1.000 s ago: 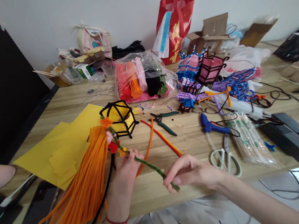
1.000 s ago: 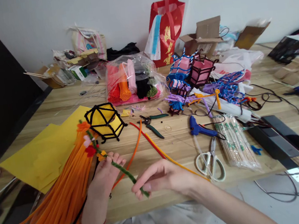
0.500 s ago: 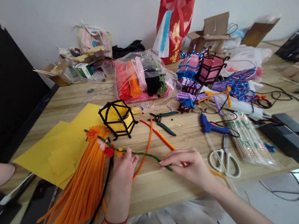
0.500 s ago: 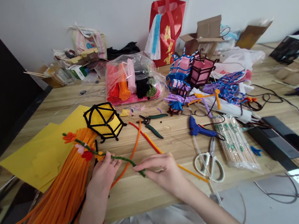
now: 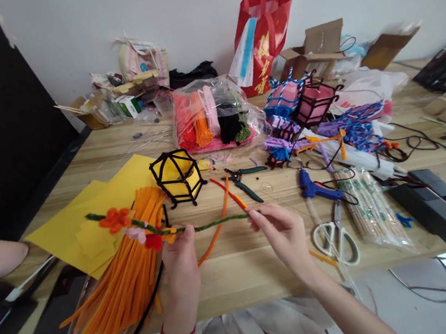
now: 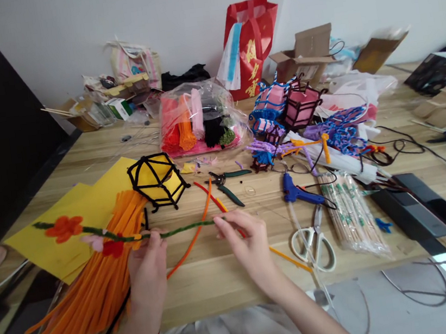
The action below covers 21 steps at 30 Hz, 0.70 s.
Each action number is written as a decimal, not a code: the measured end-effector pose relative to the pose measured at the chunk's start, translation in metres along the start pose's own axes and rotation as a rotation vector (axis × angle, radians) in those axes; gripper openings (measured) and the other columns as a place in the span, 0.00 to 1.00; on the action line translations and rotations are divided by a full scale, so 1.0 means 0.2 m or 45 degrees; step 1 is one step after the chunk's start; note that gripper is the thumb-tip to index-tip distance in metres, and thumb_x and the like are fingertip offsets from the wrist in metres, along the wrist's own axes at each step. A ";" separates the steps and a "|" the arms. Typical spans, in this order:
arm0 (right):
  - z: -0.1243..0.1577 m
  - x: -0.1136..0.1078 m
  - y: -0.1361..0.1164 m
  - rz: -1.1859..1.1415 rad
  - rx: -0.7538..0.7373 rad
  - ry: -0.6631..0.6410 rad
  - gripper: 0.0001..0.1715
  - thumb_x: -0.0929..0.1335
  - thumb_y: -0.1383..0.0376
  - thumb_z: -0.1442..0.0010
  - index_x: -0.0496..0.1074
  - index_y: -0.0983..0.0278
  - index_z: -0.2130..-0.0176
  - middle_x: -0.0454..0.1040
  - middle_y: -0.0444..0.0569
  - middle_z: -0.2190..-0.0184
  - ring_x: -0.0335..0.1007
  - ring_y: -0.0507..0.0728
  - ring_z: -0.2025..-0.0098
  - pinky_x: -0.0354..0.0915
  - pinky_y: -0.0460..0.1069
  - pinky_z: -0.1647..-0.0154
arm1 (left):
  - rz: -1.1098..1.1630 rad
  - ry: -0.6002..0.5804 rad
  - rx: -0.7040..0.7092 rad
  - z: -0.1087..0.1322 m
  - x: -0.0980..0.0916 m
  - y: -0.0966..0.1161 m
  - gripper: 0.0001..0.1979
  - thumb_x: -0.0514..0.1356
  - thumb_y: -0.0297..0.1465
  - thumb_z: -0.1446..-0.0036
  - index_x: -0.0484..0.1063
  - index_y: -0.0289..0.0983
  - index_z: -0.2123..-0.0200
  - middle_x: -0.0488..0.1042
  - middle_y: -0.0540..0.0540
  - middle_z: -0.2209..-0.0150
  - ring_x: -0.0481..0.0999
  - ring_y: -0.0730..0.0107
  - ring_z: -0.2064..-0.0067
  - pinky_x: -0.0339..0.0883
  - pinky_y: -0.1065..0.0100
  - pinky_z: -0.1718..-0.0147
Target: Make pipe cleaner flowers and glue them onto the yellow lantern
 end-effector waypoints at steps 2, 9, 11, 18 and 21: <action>-0.02 0.02 0.08 -0.069 0.225 -0.032 0.19 0.74 0.51 0.42 0.79 0.64 0.72 0.78 0.49 0.77 0.73 0.54 0.77 0.70 0.49 0.73 | -0.003 -0.004 0.140 -0.02 -0.02 0.00 0.15 0.76 0.35 0.57 0.75 0.39 0.70 0.77 0.52 0.68 0.75 0.71 0.61 0.69 0.69 0.57; 0.03 0.08 0.20 -0.247 0.676 -0.385 0.29 0.78 0.43 0.55 0.76 0.66 0.80 0.75 0.47 0.84 0.70 0.51 0.82 0.67 0.46 0.79 | 0.055 -0.382 0.428 -0.20 -0.09 -0.03 0.11 0.70 0.34 0.45 0.72 0.35 0.69 0.74 0.51 0.69 0.75 0.71 0.65 0.72 0.65 0.59; 0.07 0.10 0.20 -0.308 0.795 -0.496 0.30 0.78 0.43 0.57 0.76 0.67 0.80 0.75 0.47 0.83 0.71 0.51 0.82 0.67 0.46 0.78 | 0.089 -0.541 0.468 -0.26 -0.13 -0.04 0.10 0.63 0.35 0.37 0.72 0.34 0.66 0.74 0.50 0.67 0.75 0.72 0.66 0.73 0.64 0.62; 0.22 0.18 0.19 -0.558 1.160 -0.781 0.29 0.81 0.47 0.61 0.78 0.70 0.73 0.77 0.47 0.79 0.72 0.49 0.81 0.65 0.43 0.80 | 0.239 -1.031 0.440 -0.40 -0.18 -0.05 0.12 0.59 0.37 0.33 0.73 0.37 0.51 0.75 0.43 0.52 0.77 0.67 0.57 0.76 0.61 0.58; 0.27 0.22 0.19 -0.661 1.275 -0.897 0.29 0.81 0.49 0.64 0.78 0.71 0.73 0.76 0.46 0.80 0.70 0.48 0.83 0.62 0.42 0.83 | 0.345 -1.152 0.371 -0.41 -0.14 -0.04 0.13 0.60 0.37 0.34 0.72 0.37 0.50 0.75 0.42 0.52 0.77 0.66 0.56 0.76 0.59 0.57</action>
Point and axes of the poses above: each hand's wrist, its own z-axis away from the middle knuckle, its own x-axis out of the palm, y = z × x, the point moved 2 cm from there along -z, towards the middle knuckle
